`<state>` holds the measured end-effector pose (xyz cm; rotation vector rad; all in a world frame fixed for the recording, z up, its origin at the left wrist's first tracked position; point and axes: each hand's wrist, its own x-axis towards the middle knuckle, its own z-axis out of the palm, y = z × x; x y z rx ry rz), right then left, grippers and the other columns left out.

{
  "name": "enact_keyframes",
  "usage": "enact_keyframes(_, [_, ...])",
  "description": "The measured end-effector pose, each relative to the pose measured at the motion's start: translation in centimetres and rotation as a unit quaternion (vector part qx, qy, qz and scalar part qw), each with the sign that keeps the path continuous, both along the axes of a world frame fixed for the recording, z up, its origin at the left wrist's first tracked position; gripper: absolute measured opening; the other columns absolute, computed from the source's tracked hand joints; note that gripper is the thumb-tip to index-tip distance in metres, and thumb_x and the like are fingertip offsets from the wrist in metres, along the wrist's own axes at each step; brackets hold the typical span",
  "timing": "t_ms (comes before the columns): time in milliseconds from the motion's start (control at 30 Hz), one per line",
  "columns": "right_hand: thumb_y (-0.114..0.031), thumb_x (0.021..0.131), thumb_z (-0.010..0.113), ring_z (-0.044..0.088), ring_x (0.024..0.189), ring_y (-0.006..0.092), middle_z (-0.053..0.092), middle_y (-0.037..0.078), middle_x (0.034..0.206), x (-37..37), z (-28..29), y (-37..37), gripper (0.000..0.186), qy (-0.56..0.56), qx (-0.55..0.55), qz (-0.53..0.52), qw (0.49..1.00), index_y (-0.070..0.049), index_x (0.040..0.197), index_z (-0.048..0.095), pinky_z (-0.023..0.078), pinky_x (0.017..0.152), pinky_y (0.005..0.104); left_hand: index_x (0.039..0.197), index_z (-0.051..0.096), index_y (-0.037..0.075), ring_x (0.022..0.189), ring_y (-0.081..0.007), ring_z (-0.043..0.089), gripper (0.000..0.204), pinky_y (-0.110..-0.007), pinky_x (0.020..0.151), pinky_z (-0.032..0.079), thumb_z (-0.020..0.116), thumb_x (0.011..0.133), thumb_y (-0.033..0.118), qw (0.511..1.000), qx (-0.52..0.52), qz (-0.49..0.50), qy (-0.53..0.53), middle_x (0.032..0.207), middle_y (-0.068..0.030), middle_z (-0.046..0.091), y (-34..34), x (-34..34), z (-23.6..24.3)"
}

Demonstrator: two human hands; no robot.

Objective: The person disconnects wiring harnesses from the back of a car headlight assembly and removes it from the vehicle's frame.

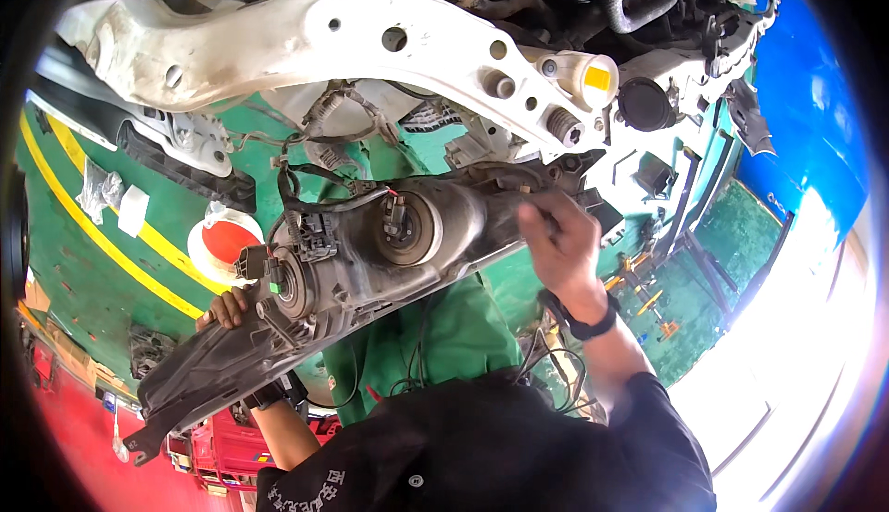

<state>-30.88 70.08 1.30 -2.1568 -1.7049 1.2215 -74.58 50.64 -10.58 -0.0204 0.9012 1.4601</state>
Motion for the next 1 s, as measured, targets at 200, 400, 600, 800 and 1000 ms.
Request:
enact_keyframes(200, [-0.016, 0.088, 0.069, 0.068, 0.081, 0.0318, 0.069, 0.018, 0.091, -5.5, -3.7, 4.0, 0.027, 0.006, -0.124, 0.154, 0.98, 0.0, 0.109, 0.065, 0.054, 0.073, 0.0377, 0.063, 0.057, 0.009, 0.07, -0.0156, 0.047, 0.038, -0.031, 0.079, 0.037, 0.042, 0.091, 0.031, 0.998, -0.054, 0.018, 0.011, 0.059, -0.0044, 0.054, 0.4, 0.8, 1.2])
enact_keyframes(400, [-0.018, 0.087, 0.067, 0.067, 0.091, 0.0397, 0.069, 0.022, 0.099, -7.0, -4.8, 3.8, 0.031, -0.03, -0.135, 0.228, 0.964, -0.001, 0.112, 0.063, 0.054, 0.079, 0.0437, 0.062, 0.056, 0.009, 0.072, -0.0154, 0.047, 0.039, -0.031, 0.078, 0.036, 0.042, 0.092, 0.031, 1.0, 0.006, -0.006, -0.007, 0.059, -0.0048, 0.054, -1.3, -0.2, -0.8])
enact_keyframes(600, [-0.013, 0.088, 0.066, 0.07, 0.084, 0.0294, 0.071, 0.016, 0.098, -8.2, -9.3, 6.3, 0.025, -0.019, -0.007, 0.292, 0.956, -0.003, 0.11, 0.066, 0.055, 0.076, 0.0346, 0.062, 0.057, 0.01, 0.074, -0.0159, 0.047, 0.038, -0.031, 0.08, 0.036, 0.042, 0.092, 0.031, 1.0, 0.024, -0.003, -0.009, 0.06, -0.0045, 0.053, -3.3, -0.8, -1.8])
enact_keyframes(800, [-0.024, 0.093, 0.061, 0.069, 0.085, 0.025, 0.07, 0.015, 0.09, -10.3, -7.7, 7.2, 0.027, 0.101, -0.253, 0.269, 0.924, -0.002, 0.109, 0.068, 0.054, 0.079, 0.0339, 0.062, 0.056, 0.011, 0.079, -0.0183, 0.047, 0.038, -0.031, 0.085, 0.036, 0.043, 0.092, 0.032, 1.0, 0.0, -0.002, -0.006, 0.06, -0.0041, 0.052, -1.9, 0.4, -1.1])
enact_keyframes(1000, [-0.035, 0.093, 0.063, 0.068, 0.084, 0.0327, 0.07, 0.019, 0.092, -10.0, -7.7, 4.9, 0.036, 0.077, -0.193, 0.32, 0.924, -0.002, 0.106, 0.068, 0.053, 0.076, 0.0399, 0.063, 0.056, 0.01, 0.074, -0.0153, 0.045, 0.037, -0.03, 0.08, 0.036, 0.043, 0.092, 0.029, 0.999, -0.033, 0.014, 0.011, 0.06, -0.0037, 0.052, -0.6, 0.5, 0.0])
